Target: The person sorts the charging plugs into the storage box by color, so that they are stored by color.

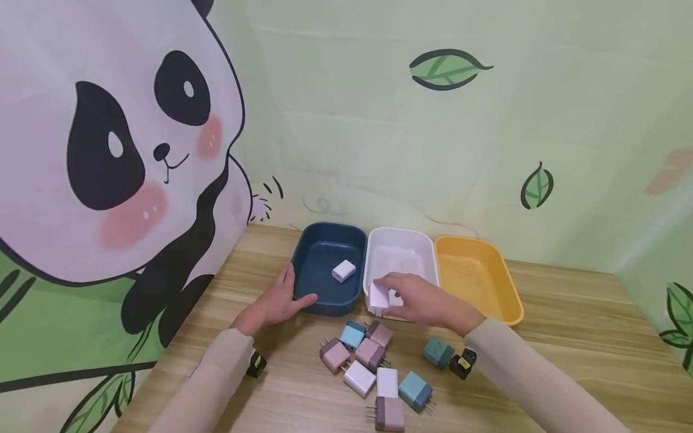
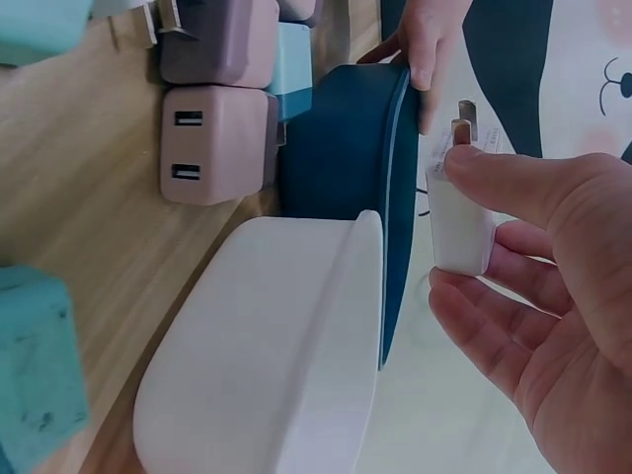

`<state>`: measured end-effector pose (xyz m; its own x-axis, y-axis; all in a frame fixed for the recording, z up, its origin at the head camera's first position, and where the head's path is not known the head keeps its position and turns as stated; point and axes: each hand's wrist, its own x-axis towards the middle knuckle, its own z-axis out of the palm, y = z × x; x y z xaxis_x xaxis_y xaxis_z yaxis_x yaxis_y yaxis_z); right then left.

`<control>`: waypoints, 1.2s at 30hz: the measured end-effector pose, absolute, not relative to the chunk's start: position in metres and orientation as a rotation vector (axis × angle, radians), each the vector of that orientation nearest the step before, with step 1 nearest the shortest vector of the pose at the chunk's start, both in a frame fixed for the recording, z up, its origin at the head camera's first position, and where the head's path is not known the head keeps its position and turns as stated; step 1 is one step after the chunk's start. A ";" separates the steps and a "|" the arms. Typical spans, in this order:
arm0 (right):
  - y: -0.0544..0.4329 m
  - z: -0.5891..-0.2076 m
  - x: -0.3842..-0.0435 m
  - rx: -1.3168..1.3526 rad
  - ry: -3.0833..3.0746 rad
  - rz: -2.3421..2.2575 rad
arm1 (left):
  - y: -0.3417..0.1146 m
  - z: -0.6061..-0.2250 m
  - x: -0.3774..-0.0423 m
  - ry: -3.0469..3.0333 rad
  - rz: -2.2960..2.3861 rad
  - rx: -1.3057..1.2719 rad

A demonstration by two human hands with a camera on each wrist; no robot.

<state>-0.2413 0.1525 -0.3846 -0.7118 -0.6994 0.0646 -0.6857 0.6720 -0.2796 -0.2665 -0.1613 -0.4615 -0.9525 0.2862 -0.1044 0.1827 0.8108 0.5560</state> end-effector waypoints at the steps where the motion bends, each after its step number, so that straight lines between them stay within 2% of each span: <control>1: 0.151 -0.384 -0.242 -1.170 2.831 -0.432 | -0.161 -0.461 -0.266 2.813 0.837 0.370; 12: 0.137 -0.380 -0.255 -1.209 2.832 -0.424 | -0.161 -0.459 -0.265 2.810 0.830 0.372; 36: 0.118 -0.383 -0.279 -1.105 2.805 -0.461 | -0.161 -0.458 -0.265 2.804 0.841 0.338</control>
